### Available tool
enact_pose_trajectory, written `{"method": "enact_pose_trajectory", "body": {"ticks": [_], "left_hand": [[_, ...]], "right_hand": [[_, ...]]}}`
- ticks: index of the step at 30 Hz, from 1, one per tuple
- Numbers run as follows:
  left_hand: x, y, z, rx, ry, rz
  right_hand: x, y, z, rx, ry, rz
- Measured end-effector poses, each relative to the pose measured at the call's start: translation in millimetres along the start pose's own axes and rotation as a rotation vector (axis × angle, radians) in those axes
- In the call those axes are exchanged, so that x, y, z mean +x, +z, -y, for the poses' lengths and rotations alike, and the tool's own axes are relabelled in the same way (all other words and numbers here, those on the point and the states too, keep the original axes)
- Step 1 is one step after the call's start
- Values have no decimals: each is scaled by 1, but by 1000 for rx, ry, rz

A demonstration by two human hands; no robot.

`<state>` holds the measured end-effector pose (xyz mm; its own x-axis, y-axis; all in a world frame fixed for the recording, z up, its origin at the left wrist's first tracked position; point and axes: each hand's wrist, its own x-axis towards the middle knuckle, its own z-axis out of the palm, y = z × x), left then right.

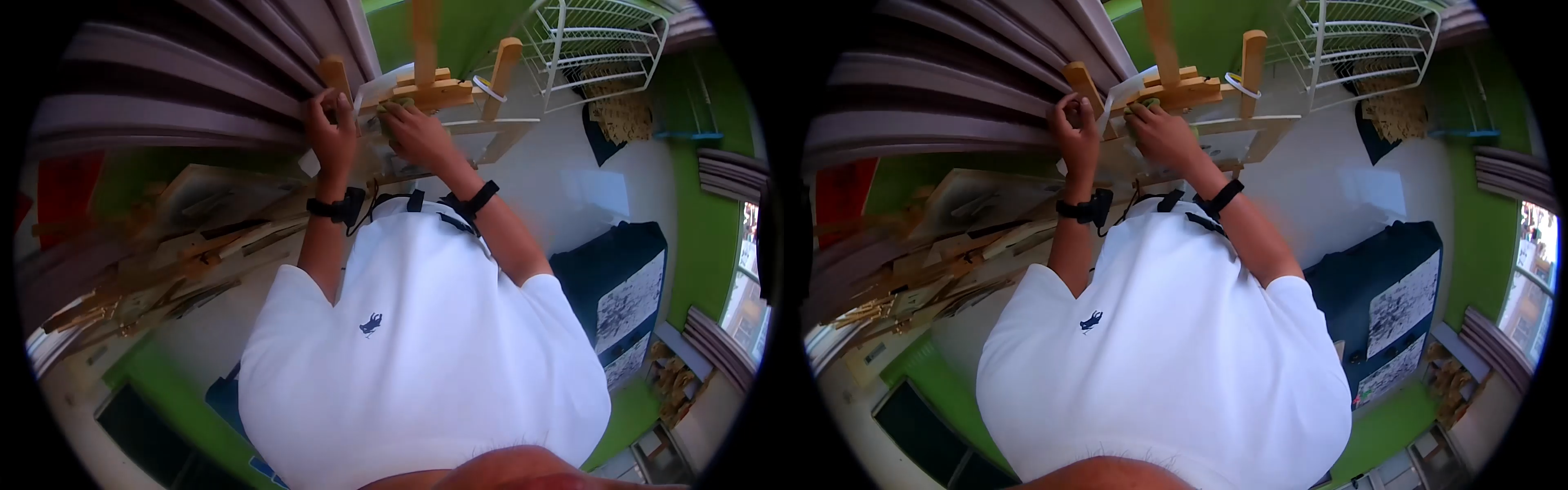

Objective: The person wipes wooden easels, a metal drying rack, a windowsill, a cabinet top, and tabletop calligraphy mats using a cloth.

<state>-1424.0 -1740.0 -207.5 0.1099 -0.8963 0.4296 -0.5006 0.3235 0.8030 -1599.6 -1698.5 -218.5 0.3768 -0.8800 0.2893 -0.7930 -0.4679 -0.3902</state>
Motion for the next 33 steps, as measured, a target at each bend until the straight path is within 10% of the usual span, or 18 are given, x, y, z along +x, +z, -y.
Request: {"method": "enact_pose_trajectory", "body": {"ticks": [2,14,33], "left_hand": [[14,1,11,199,191,-209],[39,38,44,-56,-114,172],[2,37,68,251,211,129]], "right_hand": [[5,-7,-5,-25,-38,64],[-31,-46,-48,95,275,-16],[-54,-49,-71,36,416,-130]]}}
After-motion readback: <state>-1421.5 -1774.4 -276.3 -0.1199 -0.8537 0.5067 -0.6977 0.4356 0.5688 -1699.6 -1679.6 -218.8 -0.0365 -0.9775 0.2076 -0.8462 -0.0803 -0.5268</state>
